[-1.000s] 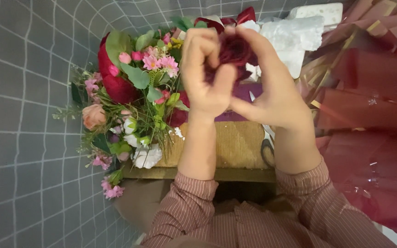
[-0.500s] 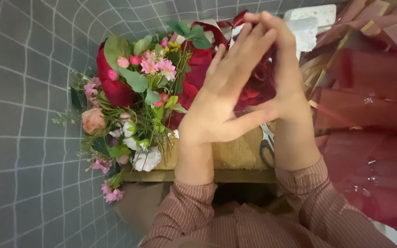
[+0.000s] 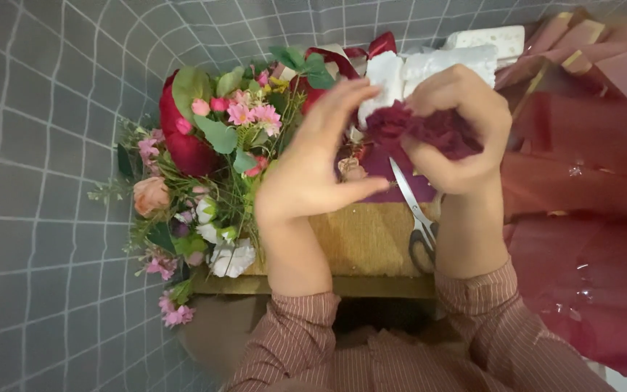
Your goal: The person shapes the petals of a large red flower by hand and handles a thin wire while working at a design station.
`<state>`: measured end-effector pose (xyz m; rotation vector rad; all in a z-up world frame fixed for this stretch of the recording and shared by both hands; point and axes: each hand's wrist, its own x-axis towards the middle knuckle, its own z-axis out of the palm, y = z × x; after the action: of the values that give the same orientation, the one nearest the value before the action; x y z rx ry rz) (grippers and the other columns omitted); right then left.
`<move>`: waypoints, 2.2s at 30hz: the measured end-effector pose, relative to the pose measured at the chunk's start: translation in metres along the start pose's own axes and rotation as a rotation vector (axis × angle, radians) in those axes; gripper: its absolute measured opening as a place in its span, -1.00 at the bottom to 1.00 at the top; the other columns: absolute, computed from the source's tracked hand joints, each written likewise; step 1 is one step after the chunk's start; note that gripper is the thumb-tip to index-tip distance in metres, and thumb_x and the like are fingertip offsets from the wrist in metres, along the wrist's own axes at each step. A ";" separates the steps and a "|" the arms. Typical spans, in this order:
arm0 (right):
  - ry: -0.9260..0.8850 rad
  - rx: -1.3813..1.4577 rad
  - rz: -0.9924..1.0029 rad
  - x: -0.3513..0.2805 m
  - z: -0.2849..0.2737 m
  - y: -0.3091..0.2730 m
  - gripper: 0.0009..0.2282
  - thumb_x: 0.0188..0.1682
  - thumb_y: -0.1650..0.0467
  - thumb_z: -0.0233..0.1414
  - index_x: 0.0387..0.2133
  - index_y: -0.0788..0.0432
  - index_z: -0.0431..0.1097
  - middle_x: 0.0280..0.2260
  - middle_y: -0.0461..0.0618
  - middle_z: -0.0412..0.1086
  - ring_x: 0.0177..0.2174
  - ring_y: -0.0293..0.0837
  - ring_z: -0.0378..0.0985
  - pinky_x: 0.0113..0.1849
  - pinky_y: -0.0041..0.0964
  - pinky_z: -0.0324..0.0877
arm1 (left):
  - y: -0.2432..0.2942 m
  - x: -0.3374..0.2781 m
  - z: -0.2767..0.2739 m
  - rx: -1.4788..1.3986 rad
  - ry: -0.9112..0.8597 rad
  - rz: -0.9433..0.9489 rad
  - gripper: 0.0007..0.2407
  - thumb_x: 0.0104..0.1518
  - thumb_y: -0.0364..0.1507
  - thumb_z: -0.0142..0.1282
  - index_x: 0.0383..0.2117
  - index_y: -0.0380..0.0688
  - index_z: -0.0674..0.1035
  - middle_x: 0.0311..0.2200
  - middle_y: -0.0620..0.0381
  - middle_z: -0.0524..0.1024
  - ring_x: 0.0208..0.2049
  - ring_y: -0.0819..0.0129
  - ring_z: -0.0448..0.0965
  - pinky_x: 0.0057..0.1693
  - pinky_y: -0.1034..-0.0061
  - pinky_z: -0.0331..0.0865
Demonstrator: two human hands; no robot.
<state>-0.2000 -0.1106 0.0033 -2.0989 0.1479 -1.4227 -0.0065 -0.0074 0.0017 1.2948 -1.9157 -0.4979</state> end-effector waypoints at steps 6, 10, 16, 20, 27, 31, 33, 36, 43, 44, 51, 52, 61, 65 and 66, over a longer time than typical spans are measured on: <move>-0.063 0.145 -0.075 -0.001 0.010 0.002 -0.94 -0.29 0.57 -0.05 -0.57 0.30 0.20 -0.51 0.14 0.23 -0.53 -0.03 0.26 -0.43 -0.23 0.21 | 0.010 0.016 0.016 -0.110 -0.009 -0.042 -0.14 0.03 -0.10 0.44 0.40 0.02 0.08 0.45 -0.03 0.14 0.51 -0.05 0.12 0.51 -0.16 0.05; -0.085 0.146 -0.087 0.000 0.013 -0.003 -0.96 -0.24 0.58 -0.08 -0.56 0.30 0.19 -0.52 0.13 0.20 -0.57 -0.06 0.19 -0.49 -0.25 0.13 | 0.010 0.019 0.016 -0.080 0.000 -0.049 -0.17 0.07 -0.11 0.39 0.41 0.11 0.05 0.46 0.00 0.17 0.46 -0.11 0.29 0.46 -0.17 0.16; -0.131 -0.020 -0.019 0.003 0.006 -0.016 -0.86 -0.28 0.56 -0.01 -0.43 0.33 0.27 -0.39 0.17 0.34 -0.35 0.05 0.39 -0.24 -0.16 0.31 | 0.012 0.016 0.012 -0.158 0.011 -0.074 -0.13 -0.06 -0.22 0.48 0.41 0.13 0.13 0.46 0.20 0.19 0.44 0.10 0.43 0.42 0.17 0.37; -0.173 -0.050 -0.002 0.004 0.003 -0.020 -0.82 -0.28 0.54 0.02 -0.37 0.30 0.28 -0.36 0.12 0.35 -0.32 0.02 0.38 -0.20 -0.15 0.30 | 0.018 0.010 0.009 -0.215 0.048 0.011 -0.16 0.07 -0.28 0.46 0.44 0.15 0.07 0.46 0.05 0.25 0.52 0.07 0.35 0.54 0.08 0.38; -0.274 0.084 0.127 -0.006 -0.001 -0.016 -0.41 -0.13 0.30 0.24 0.16 0.08 0.13 0.14 0.20 0.14 0.18 0.09 0.27 0.22 -0.07 0.25 | 0.020 0.001 0.015 -0.221 0.057 0.020 -0.21 0.30 -0.32 0.31 0.52 0.14 -0.06 0.59 0.20 0.01 0.62 0.15 0.33 0.55 0.34 0.48; -0.274 0.189 0.110 -0.006 0.003 -0.016 -0.32 -0.09 0.35 0.28 0.28 -0.02 0.05 0.24 0.10 0.01 0.24 0.03 0.25 0.23 -0.15 0.35 | 0.019 -0.001 0.016 -0.265 0.035 -0.002 -0.23 0.40 -0.41 0.25 0.53 0.21 -0.16 0.63 0.10 -0.03 -0.06 0.29 0.70 -0.07 0.49 0.50; -0.267 0.185 0.000 -0.002 0.004 -0.016 -0.31 -0.02 0.37 0.27 0.33 -0.03 -0.02 0.24 0.19 0.02 0.25 0.07 0.26 0.21 -0.11 0.44 | 0.015 -0.003 0.019 -0.283 0.044 0.060 -0.20 0.47 -0.44 0.27 0.54 0.25 -0.21 0.64 0.02 -0.04 -0.05 0.30 0.71 0.00 0.49 0.58; -0.227 0.145 -0.018 -0.004 0.006 -0.015 -0.30 -0.02 0.36 0.28 0.33 -0.06 -0.02 0.25 0.19 0.02 0.29 0.06 0.16 0.23 -0.07 0.39 | 0.012 -0.003 0.020 -0.287 0.042 0.069 -0.20 0.46 -0.46 0.22 0.54 0.29 -0.24 0.64 -0.03 -0.05 -0.07 0.26 0.73 0.03 0.47 0.57; -0.210 0.122 -0.046 -0.004 0.008 -0.013 -0.30 -0.01 0.27 0.26 0.33 -0.10 -0.03 0.25 0.19 0.00 0.27 0.05 0.17 0.23 -0.09 0.39 | 0.012 -0.001 0.019 -0.343 0.037 0.109 -0.20 0.47 -0.47 0.24 0.54 0.21 -0.24 0.63 -0.06 -0.09 0.68 0.07 0.18 0.62 0.29 0.47; -0.215 0.116 -0.039 -0.005 0.007 -0.013 -0.30 -0.01 0.31 0.26 0.34 -0.11 -0.04 0.26 0.18 -0.02 0.28 0.05 0.15 0.21 -0.09 0.39 | 0.012 -0.001 0.019 -0.332 0.037 0.107 -0.20 0.47 -0.47 0.21 0.54 0.24 -0.26 0.61 -0.13 -0.03 0.58 0.01 0.37 0.46 0.32 0.55; -0.246 0.071 -0.052 -0.004 0.006 -0.016 -0.27 0.01 0.10 0.25 0.38 -0.17 -0.06 0.28 0.16 -0.08 0.37 0.09 0.04 0.38 0.02 0.22 | 0.011 0.002 0.022 -0.327 0.043 0.133 -0.20 0.52 -0.36 0.20 0.54 0.32 -0.31 0.55 -0.22 0.11 0.32 -0.11 0.66 0.25 0.22 0.63; -0.245 0.071 -0.052 -0.004 0.006 -0.015 -0.27 0.01 0.10 0.25 0.38 -0.17 -0.06 0.28 0.16 -0.08 0.37 0.09 0.04 0.38 0.02 0.22 | 0.012 0.002 0.023 -0.327 0.042 0.133 -0.20 0.52 -0.36 0.20 0.54 0.32 -0.31 0.55 -0.22 0.11 0.32 -0.11 0.66 0.25 0.22 0.63; -0.230 0.020 -0.142 -0.005 0.007 -0.009 -0.06 -0.15 -0.11 0.24 0.45 -0.24 -0.15 0.34 0.03 -0.18 0.39 0.01 -0.09 0.45 0.08 0.06 | 0.011 0.008 0.024 -0.217 0.067 0.167 -0.13 0.42 -0.46 0.26 0.52 0.31 -0.32 0.56 -0.25 0.06 0.28 -0.19 0.70 0.09 0.18 0.63; -0.199 0.069 -0.111 -0.005 0.004 -0.005 0.03 -0.24 -0.09 0.31 0.47 -0.25 -0.17 0.41 0.04 -0.25 0.47 0.01 -0.18 0.48 0.08 0.09 | 0.018 0.012 0.020 -0.304 0.100 0.153 -0.24 0.31 -0.27 0.24 0.48 0.27 -0.11 0.41 -0.17 0.29 0.20 -0.06 0.71 0.07 0.27 0.66; -0.180 0.096 -0.110 -0.003 0.004 -0.003 0.04 -0.25 -0.05 0.32 0.48 -0.21 -0.19 0.44 0.02 -0.28 0.51 -0.02 -0.23 0.52 0.06 0.12 | 0.019 0.013 0.019 -0.317 0.147 0.158 -0.30 0.31 -0.16 0.22 0.46 0.20 -0.03 0.32 -0.09 0.41 0.18 0.00 0.70 0.15 0.25 0.69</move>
<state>-0.1980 -0.1054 0.0010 -2.1708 -0.1063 -1.2671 -0.0352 -0.0130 0.0074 0.9424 -1.7187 -0.5817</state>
